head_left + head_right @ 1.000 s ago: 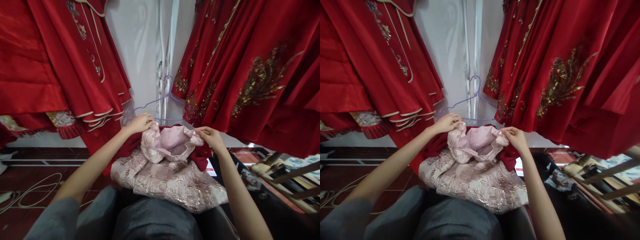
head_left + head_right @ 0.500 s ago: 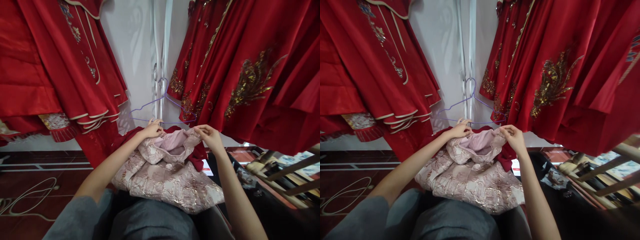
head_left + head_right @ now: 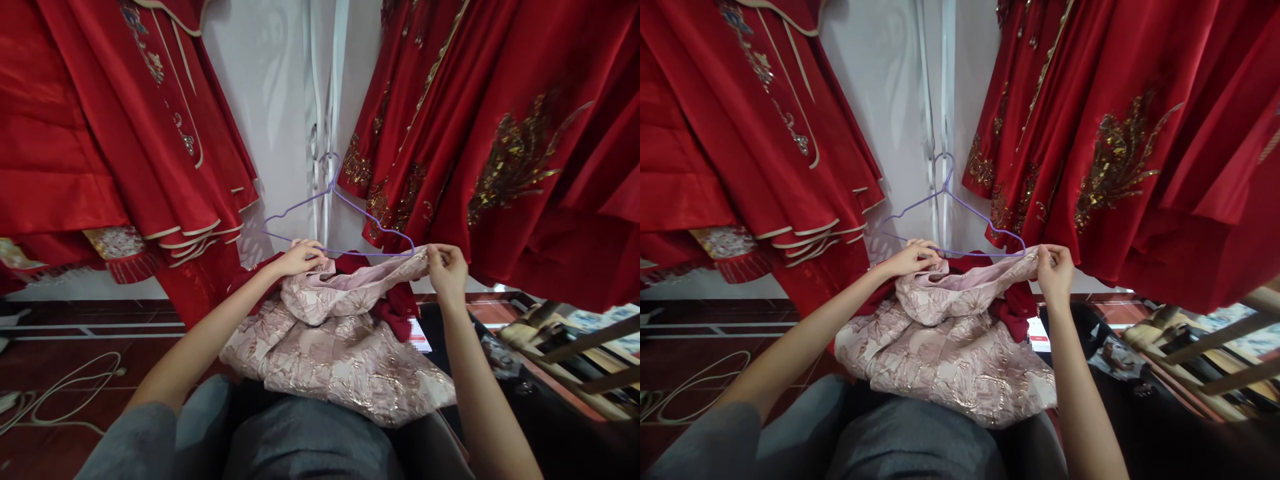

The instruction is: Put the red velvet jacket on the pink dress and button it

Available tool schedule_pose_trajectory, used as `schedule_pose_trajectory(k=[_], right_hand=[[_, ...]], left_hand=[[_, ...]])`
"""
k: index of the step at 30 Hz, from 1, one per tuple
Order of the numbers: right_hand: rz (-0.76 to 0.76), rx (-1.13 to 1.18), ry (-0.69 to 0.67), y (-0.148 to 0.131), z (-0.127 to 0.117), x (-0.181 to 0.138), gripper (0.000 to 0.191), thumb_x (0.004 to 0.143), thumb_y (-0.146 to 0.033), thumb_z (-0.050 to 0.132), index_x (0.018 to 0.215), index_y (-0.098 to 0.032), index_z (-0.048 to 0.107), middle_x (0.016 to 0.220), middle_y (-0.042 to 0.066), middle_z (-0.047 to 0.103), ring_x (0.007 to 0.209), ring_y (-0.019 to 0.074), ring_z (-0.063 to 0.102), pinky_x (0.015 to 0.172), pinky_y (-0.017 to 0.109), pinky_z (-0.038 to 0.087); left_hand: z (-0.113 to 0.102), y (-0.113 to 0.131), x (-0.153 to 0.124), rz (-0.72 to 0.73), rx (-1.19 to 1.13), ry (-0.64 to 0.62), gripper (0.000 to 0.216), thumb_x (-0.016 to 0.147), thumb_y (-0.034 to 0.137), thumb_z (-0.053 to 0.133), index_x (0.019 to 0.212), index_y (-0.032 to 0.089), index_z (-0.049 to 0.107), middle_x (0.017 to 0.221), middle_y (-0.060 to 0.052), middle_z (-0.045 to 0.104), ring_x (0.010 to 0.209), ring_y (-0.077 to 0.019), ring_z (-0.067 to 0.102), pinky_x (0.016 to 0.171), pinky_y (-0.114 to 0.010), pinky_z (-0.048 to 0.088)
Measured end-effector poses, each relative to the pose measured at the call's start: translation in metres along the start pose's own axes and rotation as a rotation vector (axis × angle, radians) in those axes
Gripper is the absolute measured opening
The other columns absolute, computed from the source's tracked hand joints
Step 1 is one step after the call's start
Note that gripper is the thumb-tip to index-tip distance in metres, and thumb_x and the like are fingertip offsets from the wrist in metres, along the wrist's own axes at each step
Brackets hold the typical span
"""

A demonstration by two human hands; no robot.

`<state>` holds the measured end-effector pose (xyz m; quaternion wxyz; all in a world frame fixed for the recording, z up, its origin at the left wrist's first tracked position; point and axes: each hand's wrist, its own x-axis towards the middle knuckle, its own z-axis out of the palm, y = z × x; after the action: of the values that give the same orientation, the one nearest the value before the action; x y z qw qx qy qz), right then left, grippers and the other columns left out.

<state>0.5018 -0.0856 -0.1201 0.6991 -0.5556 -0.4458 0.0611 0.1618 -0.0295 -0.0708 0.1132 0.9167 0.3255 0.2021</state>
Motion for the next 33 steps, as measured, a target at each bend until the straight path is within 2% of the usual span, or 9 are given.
schedule_pose_trajectory(k=[9, 16, 19, 22, 23, 25, 29, 31, 33], right_hand=[[-0.139, -0.140, -0.012, -0.028, 0.008, 0.008, 0.032, 0.081, -0.049, 0.058, 0.089, -0.019, 0.063, 0.084, 0.009, 0.069, 0.079, 0.0234, 0.064, 0.075, 0.038, 0.051], [-0.377, -0.234, -0.239, -0.090, 0.066, 0.032, 0.021, 0.084, -0.038, 0.057, 0.085, -0.020, 0.066, 0.086, 0.008, 0.071, 0.082, 0.0231, 0.064, 0.081, 0.035, 0.047], [-0.387, -0.227, -0.252, -0.088, 0.084, 0.031, 0.019, 0.086, -0.036, 0.054, 0.088, -0.021, 0.064, 0.090, 0.007, 0.070, 0.086, 0.0237, 0.064, 0.081, 0.035, 0.045], [-0.381, -0.286, -0.257, -0.073, 0.089, 0.032, 0.018, 0.086, -0.037, 0.053, 0.093, -0.022, 0.062, 0.088, 0.005, 0.069, 0.083, 0.0236, 0.063, 0.080, 0.035, 0.044], [-0.379, -0.291, -0.275, -0.068, 0.088, 0.033, 0.019, 0.086, -0.038, 0.053, 0.093, -0.023, 0.062, 0.086, 0.004, 0.069, 0.081, 0.0230, 0.063, 0.080, 0.035, 0.043], [-0.372, -0.266, -0.310, -0.062, 0.085, 0.037, 0.021, 0.085, -0.041, 0.054, 0.092, -0.023, 0.062, 0.082, 0.003, 0.068, 0.078, 0.0214, 0.062, 0.078, 0.033, 0.043], [-0.342, -0.207, -0.335, -0.063, 0.080, 0.042, 0.024, 0.083, -0.044, 0.056, 0.089, -0.022, 0.063, 0.077, 0.002, 0.066, 0.075, 0.0197, 0.060, 0.071, 0.029, 0.043], [-0.335, -0.196, -0.336, -0.065, 0.079, 0.043, 0.025, 0.082, -0.045, 0.056, 0.089, -0.022, 0.064, 0.077, 0.002, 0.066, 0.073, 0.0191, 0.060, 0.070, 0.029, 0.043], [-0.346, -0.196, -0.330, -0.066, 0.078, 0.043, 0.026, 0.083, -0.045, 0.056, 0.089, -0.022, 0.064, 0.076, 0.002, 0.066, 0.072, 0.0188, 0.059, 0.070, 0.029, 0.043]], left_hand=[[0.002, 0.000, -0.004, 0.015, 0.065, -0.010, 0.028, 0.090, 0.039, 0.049, 0.085, 0.024, 0.072, 0.124, -0.005, 0.062, 0.115, -0.0241, 0.053, 0.103, -0.047, 0.025], [0.011, 0.012, 0.006, 0.035, -0.055, -0.015, 0.030, 0.091, 0.042, 0.049, 0.092, 0.023, 0.073, 0.128, -0.007, 0.060, 0.119, -0.0233, 0.053, 0.107, -0.044, 0.027], [0.020, 0.019, 0.011, 0.050, -0.110, -0.011, 0.027, 0.091, 0.039, 0.050, 0.089, 0.023, 0.072, 0.130, -0.006, 0.059, 0.120, -0.0224, 0.052, 0.108, -0.044, 0.025], [0.019, 0.018, 0.011, 0.094, -0.157, 0.042, 0.028, 0.091, 0.039, 0.049, 0.087, 0.022, 0.071, 0.132, -0.004, 0.058, 0.120, -0.0215, 0.053, 0.108, -0.042, 0.026], [0.016, 0.015, 0.010, 0.094, -0.167, 0.095, 0.030, 0.092, 0.040, 0.048, 0.088, 0.022, 0.071, 0.130, -0.004, 0.060, 0.117, -0.0209, 0.055, 0.107, -0.040, 0.028], [0.010, 0.005, 0.004, 0.001, -0.142, 0.303, 0.033, 0.093, 0.041, 0.043, 0.090, 0.021, 0.069, 0.118, -0.005, 0.067, 0.108, -0.0199, 0.059, 0.103, -0.038, 0.032], [0.003, -0.030, -0.021, -0.474, 0.092, 0.849, 0.030, 0.093, 0.038, 0.041, 0.096, 0.021, 0.065, 0.101, -0.006, 0.070, 0.097, -0.0216, 0.061, 0.101, -0.041, 0.028], [0.003, -0.050, -0.038, -0.648, 0.162, 0.950, 0.028, 0.093, 0.035, 0.040, 0.096, 0.021, 0.063, 0.101, -0.007, 0.069, 0.097, -0.0227, 0.060, 0.099, -0.041, 0.029], [0.003, -0.069, -0.053, -0.806, 0.149, 0.976, 0.026, 0.091, 0.034, 0.040, 0.095, 0.021, 0.063, 0.098, -0.008, 0.069, 0.095, -0.0241, 0.061, 0.096, -0.040, 0.031]])
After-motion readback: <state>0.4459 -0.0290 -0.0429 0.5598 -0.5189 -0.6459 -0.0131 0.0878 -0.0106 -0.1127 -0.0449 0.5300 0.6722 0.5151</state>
